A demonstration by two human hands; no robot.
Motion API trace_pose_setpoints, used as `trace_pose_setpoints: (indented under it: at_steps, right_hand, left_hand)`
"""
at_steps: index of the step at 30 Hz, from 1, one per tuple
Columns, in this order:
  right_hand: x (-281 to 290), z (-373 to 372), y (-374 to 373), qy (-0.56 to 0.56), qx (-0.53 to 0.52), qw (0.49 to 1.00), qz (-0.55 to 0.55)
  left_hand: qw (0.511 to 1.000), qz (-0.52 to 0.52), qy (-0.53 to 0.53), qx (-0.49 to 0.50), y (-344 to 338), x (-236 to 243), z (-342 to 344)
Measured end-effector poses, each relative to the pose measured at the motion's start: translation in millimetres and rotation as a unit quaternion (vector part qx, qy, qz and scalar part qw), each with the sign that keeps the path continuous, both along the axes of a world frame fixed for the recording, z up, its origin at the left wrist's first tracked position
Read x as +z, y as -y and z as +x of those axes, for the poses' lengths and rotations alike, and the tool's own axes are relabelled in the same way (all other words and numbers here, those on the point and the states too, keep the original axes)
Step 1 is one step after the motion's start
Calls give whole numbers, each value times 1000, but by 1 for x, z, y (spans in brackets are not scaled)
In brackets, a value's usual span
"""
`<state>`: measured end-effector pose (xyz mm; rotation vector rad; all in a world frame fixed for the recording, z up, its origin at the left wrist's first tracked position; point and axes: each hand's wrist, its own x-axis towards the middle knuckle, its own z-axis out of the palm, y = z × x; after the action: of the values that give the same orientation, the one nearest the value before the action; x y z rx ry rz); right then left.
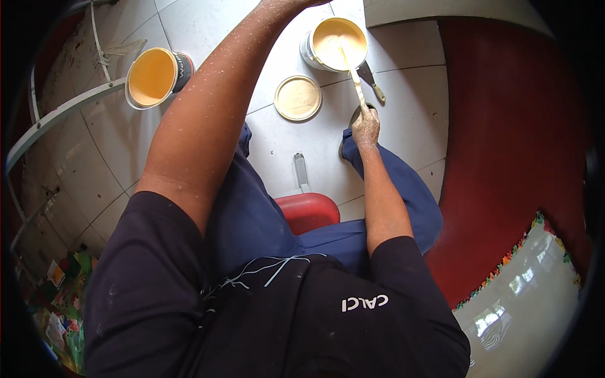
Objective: Mixing yellow and white paint in buckets using a stick and a putty knife.
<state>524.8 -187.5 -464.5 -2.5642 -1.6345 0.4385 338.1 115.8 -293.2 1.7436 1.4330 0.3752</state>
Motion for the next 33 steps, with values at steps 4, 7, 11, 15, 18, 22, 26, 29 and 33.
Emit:
trace_pose_setpoints:
  at_steps: [4, 7, 11, 15, 18, 22, 26, 29, 33]
  right_hand:
    - [19, 4, 25, -3, 4, 1000, 9]
    - [38, 11, 36, -9, 3, 999, -49]
    - [61, 17, 37, 12, 16, 999, -37]
    - [87, 12, 28, 49, -5, 997, -55]
    - [87, 13, 24, 68, -11, 998, 4]
    - [89, 4, 7, 82, 9, 996, -34]
    - [81, 7, -1, 106, 47, 993, -20]
    - [69, 10, 1, 136, 100, 985, -25]
    - [60, 6, 18, 162, 107, 980, -53]
  left_hand:
    - [1000, -22, -3, -10, 0, 6, -4]
    - [1000, -29, -1, 0, 2, 9, -5]
    - [1000, 1, 10, -7, 1, 0, -1]
    - [1000, 6, 13, -2, 0, 4, -6]
    - [1000, -1, 27, -6, -3, 5, -6]
    - [1000, 23, 2, -16, -3, 1, -5]
    - [1000, -1, 12, -2, -2, 2, -3]
    - [1000, -6, 6, -8, -3, 2, -2]
    - [1000, 8, 13, -1, -1, -3, -1]
